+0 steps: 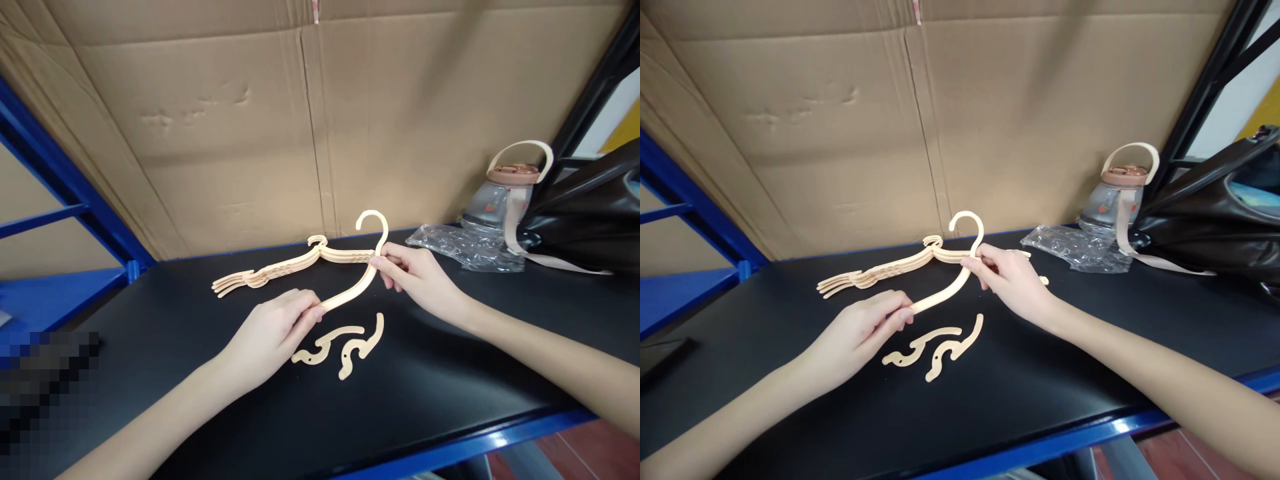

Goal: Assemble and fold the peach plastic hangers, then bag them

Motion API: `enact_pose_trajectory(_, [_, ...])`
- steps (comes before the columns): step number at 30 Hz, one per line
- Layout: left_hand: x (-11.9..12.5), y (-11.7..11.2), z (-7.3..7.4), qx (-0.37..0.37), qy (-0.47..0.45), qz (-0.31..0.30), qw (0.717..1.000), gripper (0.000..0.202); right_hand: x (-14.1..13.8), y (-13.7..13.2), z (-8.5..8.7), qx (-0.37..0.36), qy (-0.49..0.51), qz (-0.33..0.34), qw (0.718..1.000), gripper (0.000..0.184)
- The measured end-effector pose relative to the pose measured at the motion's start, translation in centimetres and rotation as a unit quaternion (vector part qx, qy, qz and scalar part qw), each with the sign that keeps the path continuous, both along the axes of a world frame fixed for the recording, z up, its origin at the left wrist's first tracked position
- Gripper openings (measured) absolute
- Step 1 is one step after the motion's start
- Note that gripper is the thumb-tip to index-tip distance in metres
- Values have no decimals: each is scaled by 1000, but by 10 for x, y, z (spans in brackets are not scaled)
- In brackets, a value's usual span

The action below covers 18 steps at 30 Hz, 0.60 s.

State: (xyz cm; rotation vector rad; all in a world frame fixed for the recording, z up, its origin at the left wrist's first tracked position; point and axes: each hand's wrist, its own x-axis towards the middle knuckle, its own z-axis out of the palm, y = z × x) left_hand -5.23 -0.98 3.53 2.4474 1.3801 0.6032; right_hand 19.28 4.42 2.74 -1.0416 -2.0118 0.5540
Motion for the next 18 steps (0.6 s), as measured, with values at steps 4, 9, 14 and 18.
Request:
enact_pose_trajectory(4, [4,-2,-5,-9,-65,60,996,35,0,-3,-4,81,64,-84,991,28])
enact_pose_trajectory(9, [8,-3,-8,-29,-120,82,989,37,-2,-16,1,309,-9,-129,942,29])
enact_pose_trajectory(14, [15,-10,-14,-81,-126,13,989,34,-15,-34,-2,419,-207,36,883,28])
enact_pose_trajectory(18, [17,-15,-12,-95,-97,-33,990,34,-19,-36,-7,410,-259,87,870,24])
